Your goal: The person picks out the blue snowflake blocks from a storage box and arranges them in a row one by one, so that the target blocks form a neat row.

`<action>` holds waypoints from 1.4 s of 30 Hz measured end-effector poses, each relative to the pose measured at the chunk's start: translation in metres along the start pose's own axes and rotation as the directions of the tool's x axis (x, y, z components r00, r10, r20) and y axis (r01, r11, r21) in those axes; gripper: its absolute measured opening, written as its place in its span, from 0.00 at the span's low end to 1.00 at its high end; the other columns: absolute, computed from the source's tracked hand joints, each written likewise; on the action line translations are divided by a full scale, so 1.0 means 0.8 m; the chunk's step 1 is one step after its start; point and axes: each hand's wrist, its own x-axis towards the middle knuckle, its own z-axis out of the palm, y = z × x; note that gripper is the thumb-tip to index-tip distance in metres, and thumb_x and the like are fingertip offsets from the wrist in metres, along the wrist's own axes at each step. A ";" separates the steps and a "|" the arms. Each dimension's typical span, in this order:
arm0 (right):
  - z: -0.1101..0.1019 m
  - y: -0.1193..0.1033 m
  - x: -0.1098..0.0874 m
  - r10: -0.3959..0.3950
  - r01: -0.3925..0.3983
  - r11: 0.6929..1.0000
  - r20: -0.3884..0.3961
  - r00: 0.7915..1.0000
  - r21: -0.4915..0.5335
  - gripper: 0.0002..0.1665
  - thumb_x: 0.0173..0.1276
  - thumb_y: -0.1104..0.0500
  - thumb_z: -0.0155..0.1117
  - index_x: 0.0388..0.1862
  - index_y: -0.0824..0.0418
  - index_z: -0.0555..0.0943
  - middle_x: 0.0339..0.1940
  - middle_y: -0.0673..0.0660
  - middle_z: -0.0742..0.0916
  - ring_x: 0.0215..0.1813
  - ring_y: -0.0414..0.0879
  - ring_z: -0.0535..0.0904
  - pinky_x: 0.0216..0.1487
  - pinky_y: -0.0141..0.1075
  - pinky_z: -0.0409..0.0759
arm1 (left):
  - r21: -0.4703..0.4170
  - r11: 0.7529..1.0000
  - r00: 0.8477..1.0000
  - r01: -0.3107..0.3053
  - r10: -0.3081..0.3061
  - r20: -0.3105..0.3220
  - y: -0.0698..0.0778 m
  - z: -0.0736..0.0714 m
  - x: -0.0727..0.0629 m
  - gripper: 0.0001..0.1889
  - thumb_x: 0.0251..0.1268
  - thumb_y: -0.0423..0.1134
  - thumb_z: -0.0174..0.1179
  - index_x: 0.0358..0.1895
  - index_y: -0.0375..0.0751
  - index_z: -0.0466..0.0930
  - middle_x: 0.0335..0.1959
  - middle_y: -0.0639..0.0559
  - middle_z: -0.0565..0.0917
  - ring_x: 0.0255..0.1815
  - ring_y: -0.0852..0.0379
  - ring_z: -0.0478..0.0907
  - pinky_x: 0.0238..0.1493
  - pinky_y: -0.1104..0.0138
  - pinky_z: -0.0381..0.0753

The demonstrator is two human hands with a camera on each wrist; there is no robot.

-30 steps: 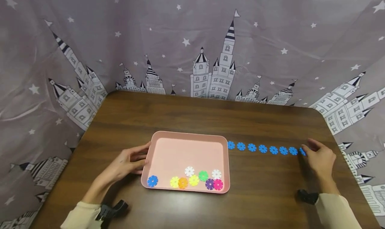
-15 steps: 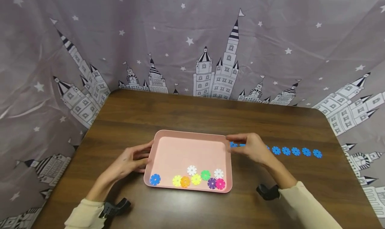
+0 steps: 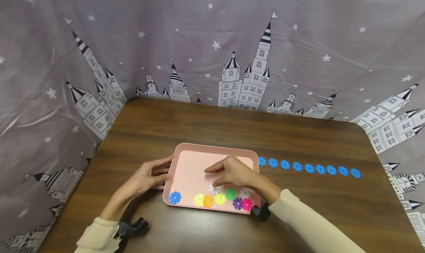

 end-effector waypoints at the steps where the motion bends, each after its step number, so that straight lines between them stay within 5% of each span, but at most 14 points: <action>1: 0.004 -0.002 0.004 -0.010 0.010 1.000 0.017 1.000 -0.002 0.25 0.56 0.59 0.78 0.54 0.58 0.86 0.50 0.48 0.88 0.51 0.41 0.83 0.34 0.27 0.77 | 0.002 1.000 1.000 -0.001 0.001 0.002 0.000 0.000 0.000 0.32 0.68 0.21 0.53 0.75 0.33 0.57 0.66 0.26 0.68 0.61 0.33 0.73 0.37 0.55 0.88; 4: 0.016 -0.003 0.017 -0.021 0.020 1.000 0.062 0.998 0.009 0.25 0.55 0.59 0.78 0.54 0.57 0.86 0.49 0.47 0.88 0.55 0.39 0.81 0.47 0.31 0.81 | -0.001 1.000 1.000 -0.016 0.016 0.016 0.000 0.000 0.002 0.32 0.68 0.21 0.54 0.75 0.32 0.57 0.65 0.25 0.68 0.60 0.32 0.73 0.37 0.55 0.88; 7: 0.027 -0.005 0.027 -0.012 0.010 1.000 0.098 0.995 0.018 0.24 0.54 0.60 0.79 0.53 0.56 0.87 0.48 0.45 0.88 0.52 0.38 0.81 0.43 0.30 0.81 | -0.005 1.000 0.999 -0.021 0.022 0.026 -0.001 0.001 0.003 0.32 0.68 0.21 0.54 0.74 0.31 0.57 0.65 0.24 0.68 0.60 0.31 0.73 0.37 0.54 0.88; 13: 0.043 -0.012 0.042 -0.018 0.019 1.000 0.137 0.990 -0.003 0.24 0.55 0.63 0.78 0.52 0.55 0.87 0.48 0.44 0.88 0.53 0.35 0.80 0.52 0.28 0.79 | -0.018 1.000 0.999 -0.016 0.016 0.032 -0.003 0.002 0.003 0.32 0.68 0.20 0.53 0.75 0.30 0.56 0.65 0.24 0.67 0.61 0.31 0.73 0.38 0.54 0.88; 19: 0.055 -0.023 0.052 -0.049 0.056 0.998 0.165 0.985 -0.036 0.25 0.54 0.63 0.78 0.53 0.55 0.87 0.49 0.43 0.88 0.50 0.35 0.79 0.47 0.28 0.79 | -0.013 1.000 1.000 -0.009 0.009 0.029 -0.001 0.000 0.003 0.32 0.68 0.21 0.54 0.75 0.31 0.57 0.65 0.25 0.68 0.61 0.32 0.72 0.38 0.54 0.88; 24: 0.065 -0.029 0.061 -0.098 0.111 0.992 0.198 0.975 -0.054 0.26 0.54 0.64 0.78 0.54 0.55 0.86 0.49 0.43 0.87 0.55 0.31 0.78 0.57 0.26 0.76 | -0.026 0.999 0.999 -0.019 0.020 0.031 -0.001 0.000 0.002 0.32 0.68 0.21 0.53 0.74 0.29 0.56 0.65 0.23 0.68 0.61 0.31 0.72 0.38 0.54 0.88; 30: 0.078 -0.036 0.071 -0.113 0.135 0.988 0.235 0.965 -0.080 0.27 0.54 0.65 0.78 0.55 0.53 0.86 0.50 0.41 0.87 0.54 0.30 0.77 0.56 0.25 0.76 | -0.028 0.999 0.999 -0.020 0.021 0.030 -0.002 0.000 0.000 0.32 0.68 0.21 0.53 0.74 0.29 0.56 0.65 0.24 0.68 0.61 0.31 0.72 0.38 0.54 0.88; 38: 0.089 -0.047 0.078 -0.190 0.259 0.942 0.298 0.936 -0.211 0.29 0.57 0.66 0.76 0.59 0.55 0.84 0.55 0.44 0.85 0.58 0.32 0.76 0.61 0.26 0.74 | -0.034 0.999 0.999 -0.038 0.039 0.030 -0.004 -0.002 -0.002 0.32 0.69 0.20 0.52 0.74 0.29 0.55 0.65 0.24 0.67 0.61 0.30 0.71 0.39 0.54 0.88; 42: 0.091 -0.051 0.079 -0.260 0.360 0.881 0.322 0.910 -0.306 0.26 0.58 0.65 0.75 0.58 0.57 0.84 0.54 0.45 0.86 0.60 0.35 0.76 0.63 0.26 0.73 | -0.032 0.999 0.999 -0.029 0.030 0.026 -0.005 -0.002 -0.001 0.32 0.68 0.20 0.52 0.74 0.29 0.56 0.65 0.24 0.68 0.61 0.31 0.71 0.38 0.54 0.88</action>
